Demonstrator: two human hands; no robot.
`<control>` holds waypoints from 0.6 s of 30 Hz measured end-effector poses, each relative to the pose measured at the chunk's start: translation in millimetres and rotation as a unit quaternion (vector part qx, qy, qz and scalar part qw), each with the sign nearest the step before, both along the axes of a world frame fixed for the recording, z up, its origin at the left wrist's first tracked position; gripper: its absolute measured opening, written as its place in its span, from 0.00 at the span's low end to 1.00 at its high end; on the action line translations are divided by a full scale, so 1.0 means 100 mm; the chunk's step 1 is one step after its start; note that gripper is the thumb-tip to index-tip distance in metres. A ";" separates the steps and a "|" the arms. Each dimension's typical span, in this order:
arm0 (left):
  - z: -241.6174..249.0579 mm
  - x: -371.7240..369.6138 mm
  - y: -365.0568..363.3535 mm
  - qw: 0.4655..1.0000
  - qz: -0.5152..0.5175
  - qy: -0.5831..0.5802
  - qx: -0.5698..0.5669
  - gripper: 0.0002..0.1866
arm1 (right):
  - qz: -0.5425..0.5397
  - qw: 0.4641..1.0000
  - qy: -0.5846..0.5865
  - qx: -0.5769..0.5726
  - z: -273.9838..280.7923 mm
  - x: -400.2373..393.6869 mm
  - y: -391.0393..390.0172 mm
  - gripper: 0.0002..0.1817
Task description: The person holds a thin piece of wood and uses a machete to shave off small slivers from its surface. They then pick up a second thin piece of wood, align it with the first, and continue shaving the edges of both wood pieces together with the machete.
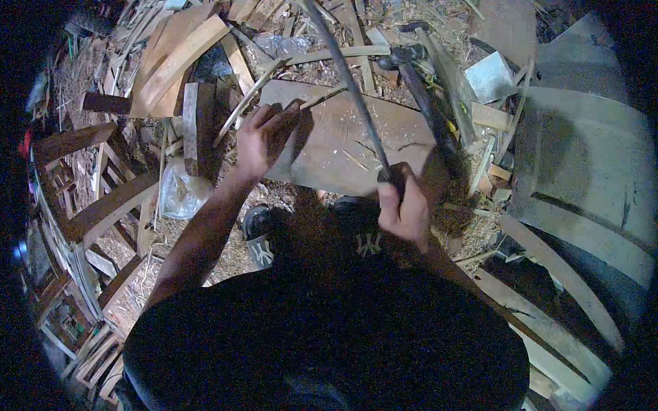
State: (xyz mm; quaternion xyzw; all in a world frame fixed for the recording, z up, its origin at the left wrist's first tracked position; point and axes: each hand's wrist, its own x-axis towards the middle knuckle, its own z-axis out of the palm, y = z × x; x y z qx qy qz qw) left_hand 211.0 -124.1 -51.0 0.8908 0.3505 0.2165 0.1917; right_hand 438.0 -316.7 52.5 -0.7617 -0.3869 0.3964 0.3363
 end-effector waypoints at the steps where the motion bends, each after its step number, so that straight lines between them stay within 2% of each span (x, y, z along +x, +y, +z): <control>1: 0.00 0.00 0.00 1.000 0.002 -0.004 0.000 0.24 | -0.001 1.000 0.001 0.000 -0.02 -0.03 -0.01 0.13; 3: 0.03 -0.01 0.00 1.000 0.002 -0.008 0.001 0.24 | -0.013 0.999 -0.017 0.028 -0.13 -0.10 -0.06 0.15; 4: 0.07 -0.02 -0.01 1.000 -0.001 0.003 -0.013 0.21 | 0.027 0.995 -0.087 -0.045 -0.29 -0.10 0.01 0.18; 5: 0.10 -0.01 0.00 1.000 -0.003 0.014 -0.028 0.19 | 0.060 0.985 -0.035 -0.160 -0.36 -0.07 0.09 0.22; 7: 0.08 0.00 0.00 1.000 0.000 0.010 -0.025 0.19 | 0.010 0.986 -0.073 -0.150 -0.26 -0.24 0.08 0.22; 11: -0.01 -0.02 0.00 0.999 0.012 0.034 -0.008 0.18 | 0.015 0.986 -0.034 -0.164 -0.11 -0.17 0.12 0.21; 14: 0.01 0.00 0.00 0.999 0.014 0.032 -0.027 0.17 | 0.008 0.998 -0.060 0.000 -0.08 -0.12 0.01 0.19; 15: 0.03 0.00 -0.01 0.999 0.014 0.032 -0.027 0.17 | 0.008 0.998 -0.060 -0.001 -0.12 -0.06 -0.05 0.19; 17: 0.08 -0.01 -0.02 1.000 0.021 -0.014 0.014 0.18 | 0.032 0.991 -0.076 0.101 -0.30 0.01 -0.22 0.21; 18: 0.05 -0.01 -0.02 1.000 0.019 -0.013 0.014 0.18 | -0.068 0.990 -0.087 0.090 -0.34 -0.14 -0.17 0.22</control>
